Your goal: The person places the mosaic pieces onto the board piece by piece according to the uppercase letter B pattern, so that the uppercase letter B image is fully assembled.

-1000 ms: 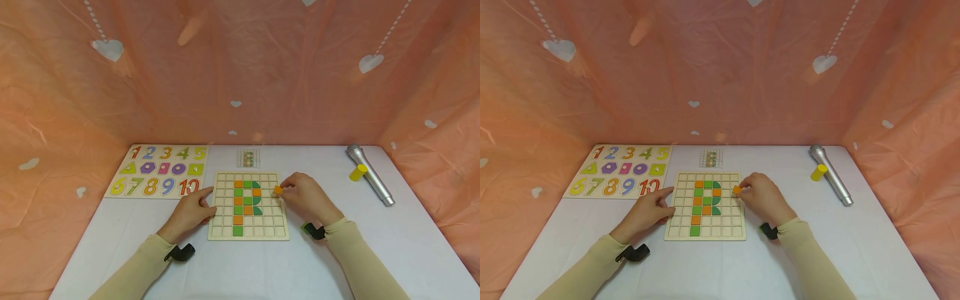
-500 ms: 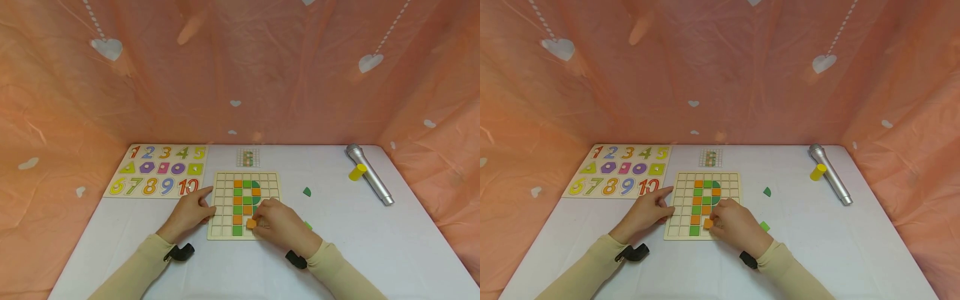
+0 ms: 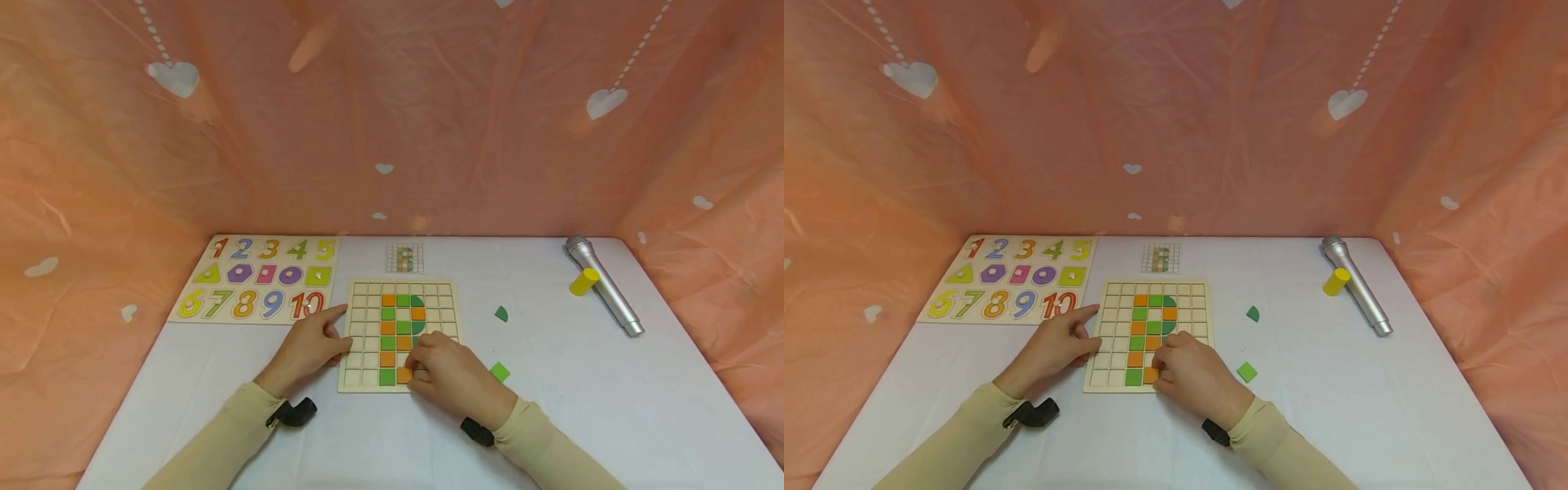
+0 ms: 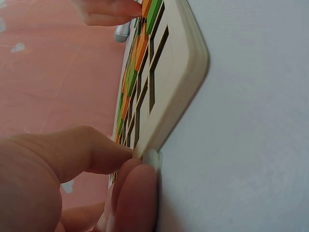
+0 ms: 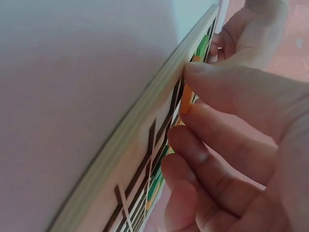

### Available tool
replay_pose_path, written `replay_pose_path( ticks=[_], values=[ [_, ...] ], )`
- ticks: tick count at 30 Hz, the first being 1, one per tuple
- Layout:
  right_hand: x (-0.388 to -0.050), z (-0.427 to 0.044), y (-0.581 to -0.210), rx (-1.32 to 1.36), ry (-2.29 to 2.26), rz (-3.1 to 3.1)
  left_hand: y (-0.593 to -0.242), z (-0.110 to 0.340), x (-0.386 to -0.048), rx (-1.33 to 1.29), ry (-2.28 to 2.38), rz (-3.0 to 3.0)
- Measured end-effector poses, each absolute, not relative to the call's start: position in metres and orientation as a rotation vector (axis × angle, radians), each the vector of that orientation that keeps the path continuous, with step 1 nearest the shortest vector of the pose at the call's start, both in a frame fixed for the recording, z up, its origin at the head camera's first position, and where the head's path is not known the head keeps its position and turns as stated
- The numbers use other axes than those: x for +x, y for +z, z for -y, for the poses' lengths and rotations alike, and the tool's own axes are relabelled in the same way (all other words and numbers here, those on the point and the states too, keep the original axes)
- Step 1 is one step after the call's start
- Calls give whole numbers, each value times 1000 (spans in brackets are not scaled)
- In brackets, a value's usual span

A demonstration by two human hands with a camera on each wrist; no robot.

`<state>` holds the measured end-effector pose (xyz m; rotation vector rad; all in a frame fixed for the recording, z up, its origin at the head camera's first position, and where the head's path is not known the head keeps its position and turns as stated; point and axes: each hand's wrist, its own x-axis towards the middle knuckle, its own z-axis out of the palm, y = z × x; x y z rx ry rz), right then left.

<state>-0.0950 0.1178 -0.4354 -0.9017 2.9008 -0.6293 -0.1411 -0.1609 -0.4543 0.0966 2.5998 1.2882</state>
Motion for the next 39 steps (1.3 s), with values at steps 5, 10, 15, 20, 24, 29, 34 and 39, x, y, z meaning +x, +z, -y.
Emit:
replay_pose_path(
  ticks=[5,10,15,20,24,29,34,39],
  values=[
    [-93,-118,-436,-913,-634,-2899,-454,160,-142,94,1279,-2604],
    [-92,-118,-436,-915,-628,-2894,-454,159,-141,94,1279,-2599],
    [-91,-118,-437,-921,-621,-2898,-453,159,-140,96,1278,-2602],
    [-91,-118,-438,-919,-612,-2896,-453,160,-140,80,1274,-2598],
    [-92,-117,-438,-923,-601,-2892,-453,160,-140,67,1272,-2597],
    [-94,-119,-435,-928,-601,-2889,-452,161,-139,62,1272,-2594],
    [-100,-135,-426,-861,-633,-2905,-452,159,-140,59,1285,-2581],
    [-105,-164,-419,-753,-633,-2945,-452,159,-140,59,1290,-2584]
  ],
)
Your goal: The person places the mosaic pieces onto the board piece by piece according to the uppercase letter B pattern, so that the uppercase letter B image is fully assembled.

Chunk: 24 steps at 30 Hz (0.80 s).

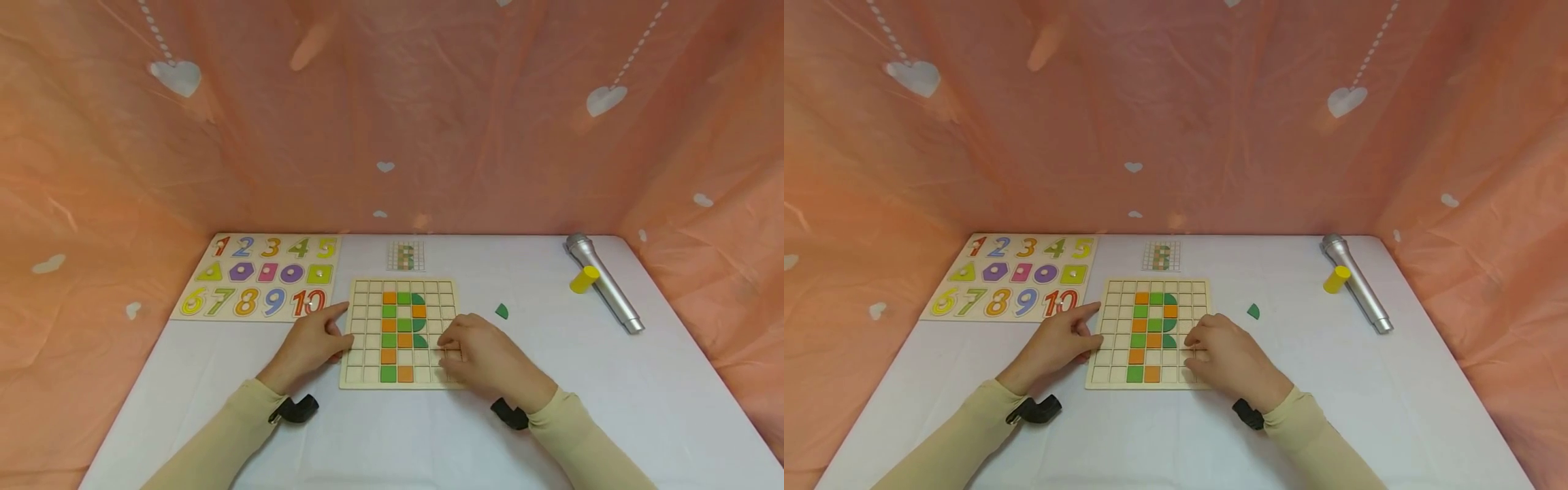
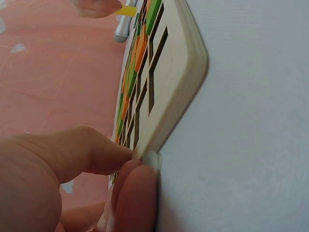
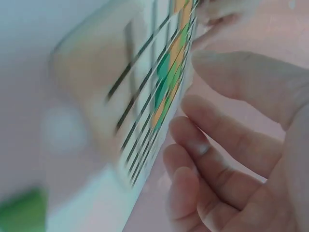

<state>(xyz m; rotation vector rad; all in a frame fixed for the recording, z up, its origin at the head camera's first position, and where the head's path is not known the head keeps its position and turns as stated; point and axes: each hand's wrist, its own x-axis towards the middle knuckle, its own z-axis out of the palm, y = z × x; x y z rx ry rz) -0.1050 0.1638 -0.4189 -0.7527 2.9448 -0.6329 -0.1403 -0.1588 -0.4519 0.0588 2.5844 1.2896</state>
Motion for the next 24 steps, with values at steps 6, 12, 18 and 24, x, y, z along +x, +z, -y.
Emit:
replay_pose_path(
  ticks=[6,12,18,24],
  values=[
    [-103,-200,-418,-704,-607,-3006,-453,159,-140,64,1286,-2594],
    [-99,-223,-422,-693,-601,-3028,-453,158,-140,63,1283,-2596],
    [-97,-239,-426,-661,-618,-3061,-454,158,-141,72,1278,-2602],
    [-101,-252,-427,-520,-690,-3053,-453,158,-141,68,1282,-2598]
  ],
)
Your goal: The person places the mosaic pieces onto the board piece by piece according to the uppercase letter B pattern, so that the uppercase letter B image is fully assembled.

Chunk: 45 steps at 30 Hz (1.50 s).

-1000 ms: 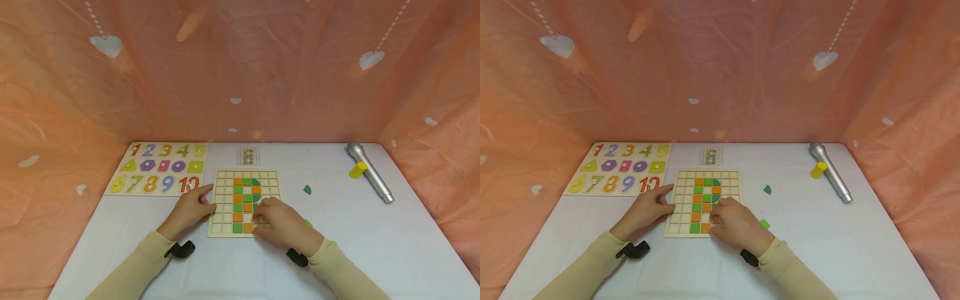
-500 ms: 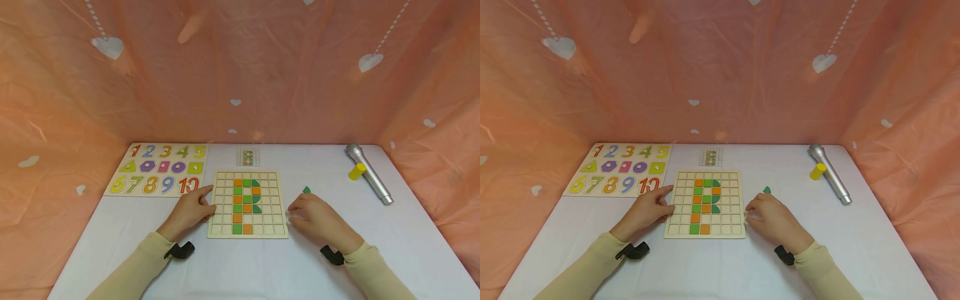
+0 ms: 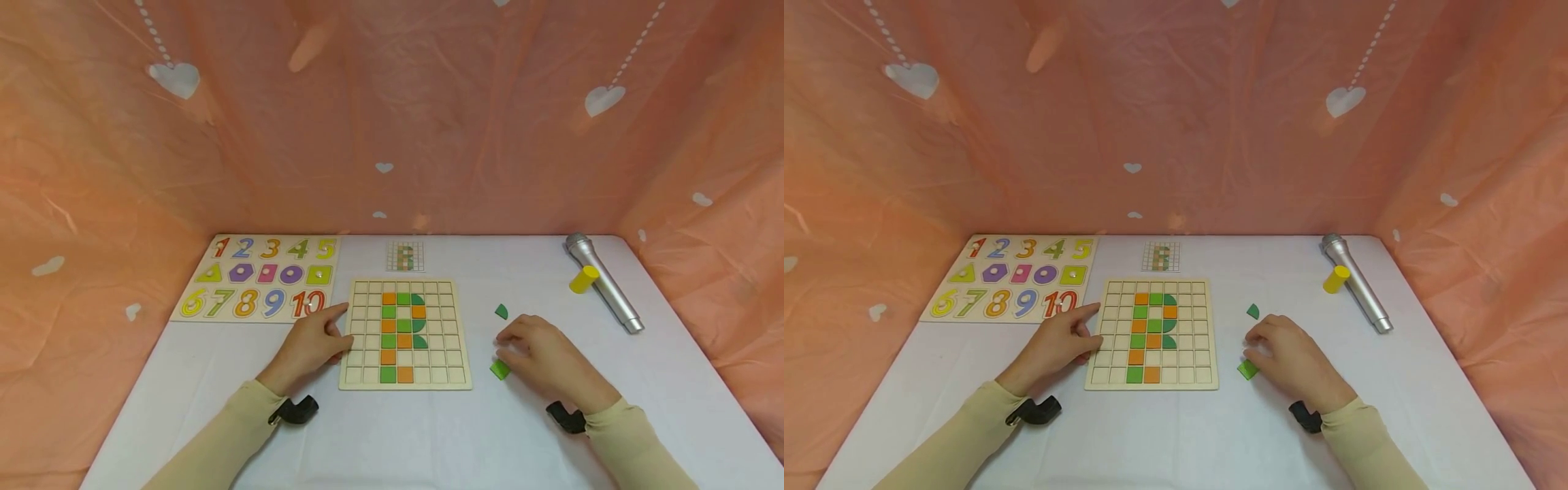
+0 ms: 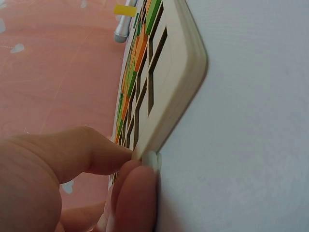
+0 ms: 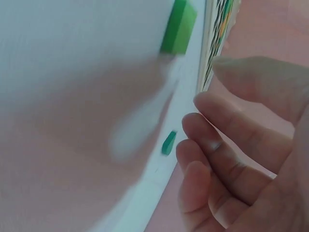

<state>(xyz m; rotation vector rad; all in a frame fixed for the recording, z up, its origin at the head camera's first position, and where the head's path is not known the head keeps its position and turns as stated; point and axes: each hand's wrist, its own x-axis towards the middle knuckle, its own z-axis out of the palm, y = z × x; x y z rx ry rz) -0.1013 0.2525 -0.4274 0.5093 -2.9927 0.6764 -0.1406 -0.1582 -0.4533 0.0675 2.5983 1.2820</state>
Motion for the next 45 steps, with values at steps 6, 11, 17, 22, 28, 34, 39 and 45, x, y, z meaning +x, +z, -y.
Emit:
replay_pose_path(
  ticks=[6,11,17,22,28,34,39,45],
  values=[
    [-109,-262,-428,425,700,3016,-454,158,-141,66,1279,-2598],
    [-107,-262,-427,447,722,3044,-454,158,-141,70,1283,-2599],
    [-99,-261,-427,579,715,3092,-454,159,-140,72,1291,-2596],
    [-93,-261,-431,695,692,3104,-453,159,-139,77,1291,-2602],
    [-95,-258,-433,784,694,3055,-454,159,-140,68,1293,-2600],
    [-101,-246,-433,767,631,3059,-455,158,-140,75,1299,-2599],
    [-107,-224,-427,773,609,3030,-455,158,-140,65,1299,-2593],
    [-118,-188,-426,789,607,3053,-454,159,-140,67,1296,-2596]
  ],
)
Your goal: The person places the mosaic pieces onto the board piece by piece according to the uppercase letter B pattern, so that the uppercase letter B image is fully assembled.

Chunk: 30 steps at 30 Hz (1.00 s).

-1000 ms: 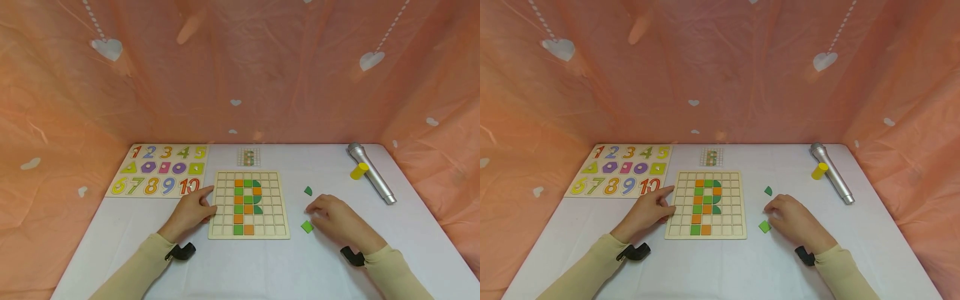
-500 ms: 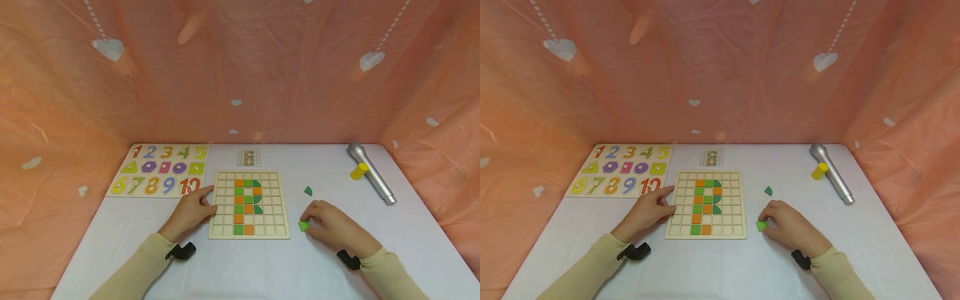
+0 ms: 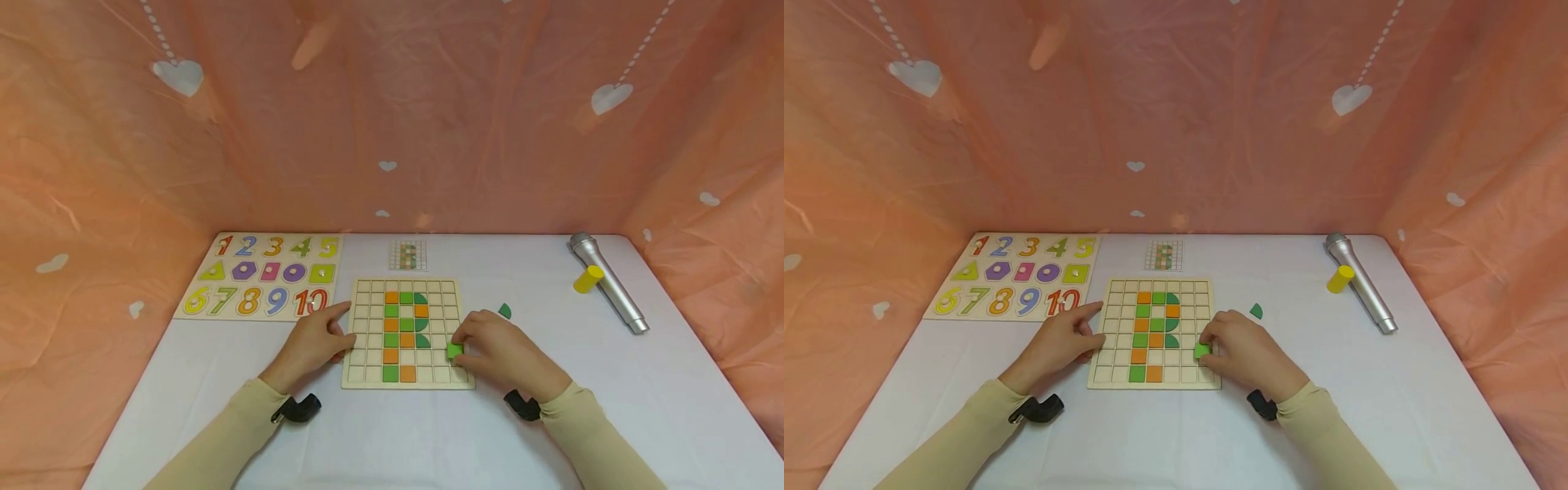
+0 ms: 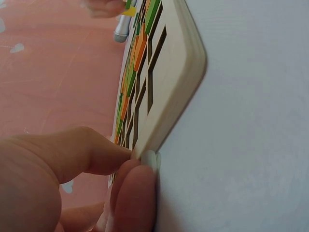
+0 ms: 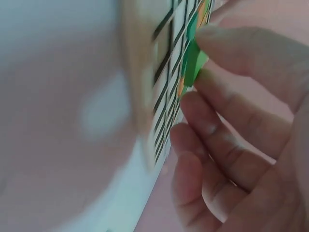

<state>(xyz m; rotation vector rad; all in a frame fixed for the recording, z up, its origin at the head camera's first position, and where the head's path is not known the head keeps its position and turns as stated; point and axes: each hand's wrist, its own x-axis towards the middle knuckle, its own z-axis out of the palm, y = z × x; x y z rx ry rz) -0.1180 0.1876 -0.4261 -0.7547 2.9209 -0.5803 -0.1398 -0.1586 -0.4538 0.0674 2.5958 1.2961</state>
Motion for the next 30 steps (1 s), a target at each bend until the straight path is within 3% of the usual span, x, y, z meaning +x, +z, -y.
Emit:
replay_pose_path(
  ticks=[11,30],
  values=[
    [-116,-145,-432,-801,-595,-2945,-454,158,-141,80,1279,-2602],
    [-114,-139,-440,-883,-604,-2969,-456,160,-141,69,1280,-2596]
  ],
)
